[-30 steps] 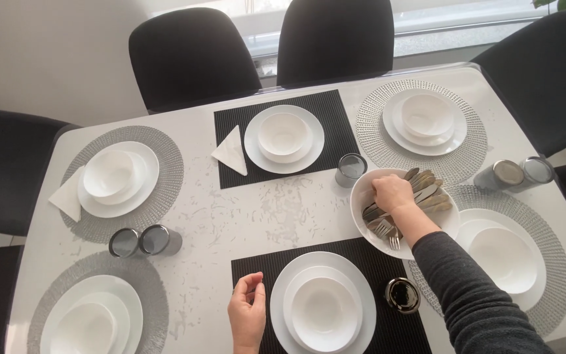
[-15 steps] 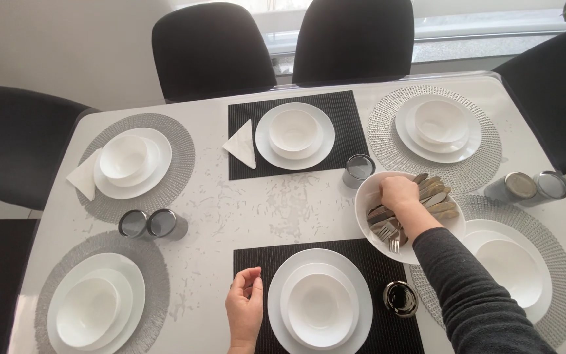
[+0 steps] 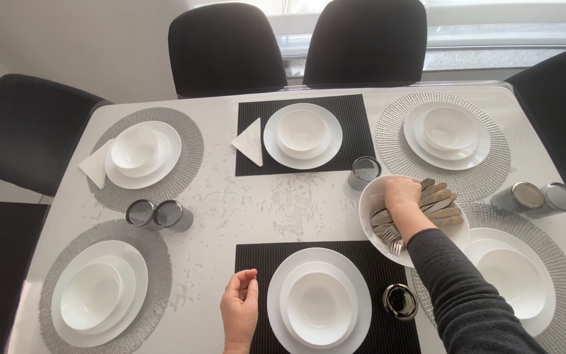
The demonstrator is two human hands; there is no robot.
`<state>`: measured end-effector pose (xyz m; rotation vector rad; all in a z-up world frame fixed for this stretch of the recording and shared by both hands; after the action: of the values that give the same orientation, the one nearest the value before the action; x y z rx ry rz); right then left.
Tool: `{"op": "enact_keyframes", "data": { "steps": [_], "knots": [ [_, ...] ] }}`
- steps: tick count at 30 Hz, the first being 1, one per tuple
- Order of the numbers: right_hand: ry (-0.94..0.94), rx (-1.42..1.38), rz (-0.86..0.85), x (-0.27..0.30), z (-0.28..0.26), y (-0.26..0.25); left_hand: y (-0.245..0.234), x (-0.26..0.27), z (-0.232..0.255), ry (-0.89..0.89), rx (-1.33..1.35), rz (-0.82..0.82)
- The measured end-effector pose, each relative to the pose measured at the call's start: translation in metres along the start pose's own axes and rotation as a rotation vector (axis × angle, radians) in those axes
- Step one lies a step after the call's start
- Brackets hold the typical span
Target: The person folds white paper napkins into triangular shapes and places them on plates at a dining table. The person handles multiple napkins one at a time, folding each and setting it down before picking up the next.
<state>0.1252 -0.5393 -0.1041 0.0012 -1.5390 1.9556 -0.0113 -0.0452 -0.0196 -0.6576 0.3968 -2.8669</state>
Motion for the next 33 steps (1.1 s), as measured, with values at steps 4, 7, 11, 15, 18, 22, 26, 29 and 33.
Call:
{"op": "enact_keyframes", "data": {
  "steps": [4,7,11,15,18,22,26,29,33],
  "knots": [
    [-0.056,0.012,0.038,-0.003,0.003,0.008,-0.002,0.000,-0.010,-0.001,0.018,0.007],
    [-0.125,0.024,0.103,-0.003,0.004,0.008,0.000,0.001,-0.014,0.001,0.028,0.004],
    [-0.163,-0.005,0.102,0.003,0.006,0.003,0.006,0.001,-0.017,-0.013,0.046,-0.004],
    [-0.185,-0.078,0.107,0.006,0.009,0.000,0.008,0.004,-0.013,-0.013,0.025,-0.009],
    [-0.253,-0.135,0.143,0.021,0.007,-0.015,0.007,0.006,-0.011,-0.004,0.019,-0.011],
    [-0.356,-0.273,0.302,0.017,0.014,-0.013,0.007,0.007,-0.010,-0.007,0.022,-0.017],
    [-0.432,-0.404,0.479,0.047,0.021,-0.048,0.007,0.012,0.001,0.030,0.020,-0.015],
    [-0.438,-0.566,0.603,0.080,0.030,-0.081,0.005,0.018,0.011,0.047,0.030,-0.019],
    [-0.366,-0.944,0.696,0.140,0.045,-0.124,0.004,0.024,0.022,0.142,0.067,-0.018]
  ]
}}
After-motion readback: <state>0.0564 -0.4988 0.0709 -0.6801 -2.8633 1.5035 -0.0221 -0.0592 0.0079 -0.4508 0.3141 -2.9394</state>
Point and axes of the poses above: each hand's wrist, its own x-axis away from the middle knuckle, its own y-axis out of the palm, z = x × y, the point moved 9 cm from there along -x, towards the middle knuckle, and after that the axes turned 1 degree about z, right-handed, at the moved point
